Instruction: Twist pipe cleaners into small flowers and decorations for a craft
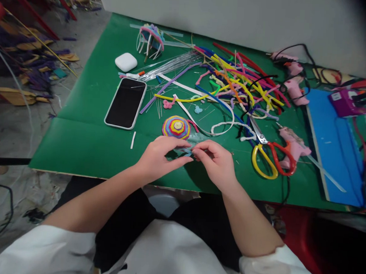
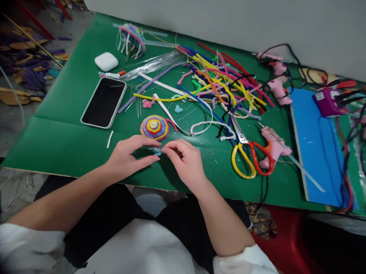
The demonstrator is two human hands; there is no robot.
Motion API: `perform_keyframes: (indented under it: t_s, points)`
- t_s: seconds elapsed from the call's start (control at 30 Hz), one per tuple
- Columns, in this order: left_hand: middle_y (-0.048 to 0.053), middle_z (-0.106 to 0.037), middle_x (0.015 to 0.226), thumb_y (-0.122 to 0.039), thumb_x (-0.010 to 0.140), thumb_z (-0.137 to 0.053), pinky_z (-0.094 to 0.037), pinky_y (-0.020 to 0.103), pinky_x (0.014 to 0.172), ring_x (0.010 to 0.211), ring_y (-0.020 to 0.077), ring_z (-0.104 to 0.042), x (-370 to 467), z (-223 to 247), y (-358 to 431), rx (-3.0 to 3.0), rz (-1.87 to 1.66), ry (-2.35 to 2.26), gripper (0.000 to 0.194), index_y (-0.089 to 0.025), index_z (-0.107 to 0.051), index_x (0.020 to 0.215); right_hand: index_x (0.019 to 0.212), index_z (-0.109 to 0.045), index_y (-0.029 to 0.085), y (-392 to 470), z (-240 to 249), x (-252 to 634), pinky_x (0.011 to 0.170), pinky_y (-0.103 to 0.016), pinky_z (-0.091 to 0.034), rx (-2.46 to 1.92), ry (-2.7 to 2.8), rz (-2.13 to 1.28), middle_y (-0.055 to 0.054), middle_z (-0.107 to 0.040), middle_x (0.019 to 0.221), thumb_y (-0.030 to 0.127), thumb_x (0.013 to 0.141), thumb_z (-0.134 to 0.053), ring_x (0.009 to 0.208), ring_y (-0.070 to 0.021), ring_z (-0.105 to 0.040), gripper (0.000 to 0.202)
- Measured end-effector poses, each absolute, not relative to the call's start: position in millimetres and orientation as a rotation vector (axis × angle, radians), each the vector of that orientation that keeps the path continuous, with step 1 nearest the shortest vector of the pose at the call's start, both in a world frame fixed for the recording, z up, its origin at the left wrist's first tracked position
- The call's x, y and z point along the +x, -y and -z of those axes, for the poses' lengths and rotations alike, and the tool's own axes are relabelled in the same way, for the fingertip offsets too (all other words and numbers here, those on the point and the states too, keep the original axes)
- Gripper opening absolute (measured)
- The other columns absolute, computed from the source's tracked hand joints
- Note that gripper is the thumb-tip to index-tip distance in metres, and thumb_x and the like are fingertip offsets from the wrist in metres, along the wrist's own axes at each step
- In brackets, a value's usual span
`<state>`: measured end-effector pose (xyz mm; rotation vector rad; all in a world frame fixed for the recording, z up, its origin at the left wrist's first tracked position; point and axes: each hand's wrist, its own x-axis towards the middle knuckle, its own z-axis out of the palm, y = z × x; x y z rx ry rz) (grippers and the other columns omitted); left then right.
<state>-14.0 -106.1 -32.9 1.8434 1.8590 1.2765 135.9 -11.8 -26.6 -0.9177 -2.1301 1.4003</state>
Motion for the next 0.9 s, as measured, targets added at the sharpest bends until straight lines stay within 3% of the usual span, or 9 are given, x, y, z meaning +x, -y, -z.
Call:
perform_keyframes:
  t_s: [0.17, 0.33, 0.57, 0.8, 0.9]
  points:
    - [0.001, -0.070, 0.073, -0.027, 0.077, -0.061, -0.046, 0.024, 0.071, 0.073, 0.0133, -0.064, -13.9, 33.6, 105.6, 1.758, -1.224, -1.829, 0.010, -0.018, -0.066, 0.078, 0.075, -0.065, 0.021, 12.4, 26.6, 135.6, 0.060, -0.025, -0.046, -0.852, 2.205, -1.295, 0.000, -0.063, 0.072, 0.030, 0.080, -0.057, 0.066, -0.0116, -0.057, 0.014]
    - [0.001, -0.068, 0.073, -0.024, 0.077, -0.060, -0.046, 0.023, 0.068, 0.069, 0.0117, -0.062, -13.1, 32.5, 104.6, 1.635, -1.215, -1.849, 0.008, -0.018, -0.065, 0.075, 0.080, -0.066, 0.021, 9.7, 27.2, 136.7, 0.061, -0.025, -0.049, -0.904, 2.091, -1.458, 0.000, -0.064, 0.075, 0.034, 0.079, -0.058, 0.066, -0.0121, -0.059, 0.015]
    - [0.002, -0.067, 0.069, -0.025, 0.077, -0.059, -0.045, 0.022, 0.062, 0.065, 0.0115, -0.061, -10.0, 38.6, 103.8, 1.677, -1.194, -1.819, 0.011, -0.017, -0.066, 0.075, 0.073, -0.060, 0.020, 11.9, 26.4, 134.3, 0.059, -0.022, -0.047, -0.825, 2.208, -1.326, 0.000, -0.060, 0.071, 0.025, 0.078, -0.057, 0.068, -0.0114, -0.056, 0.008]
    - [0.001, -0.066, 0.064, -0.023, 0.078, -0.058, -0.045, 0.025, 0.067, 0.064, 0.0119, -0.060, -7.6, 37.1, 104.9, 1.795, -1.237, -1.791, 0.013, -0.018, -0.065, 0.068, 0.067, -0.053, 0.018, 18.2, 32.0, 128.8, 0.046, -0.019, -0.041, -0.995, 1.845, -1.859, 0.005, -0.050, 0.054, 0.032, 0.075, -0.058, 0.048, -0.0066, -0.046, 0.017]
    - [0.001, -0.066, 0.064, -0.023, 0.078, -0.058, -0.044, 0.023, 0.063, 0.062, 0.0113, -0.060, -8.8, 34.3, 104.7, 1.751, -1.239, -1.787, 0.014, -0.018, -0.066, 0.068, 0.069, -0.055, 0.017, 16.7, 32.3, 128.5, 0.045, -0.019, -0.042, -0.991, 1.754, -1.958, 0.005, -0.052, 0.054, 0.035, 0.074, -0.060, 0.048, -0.0065, -0.048, 0.019]
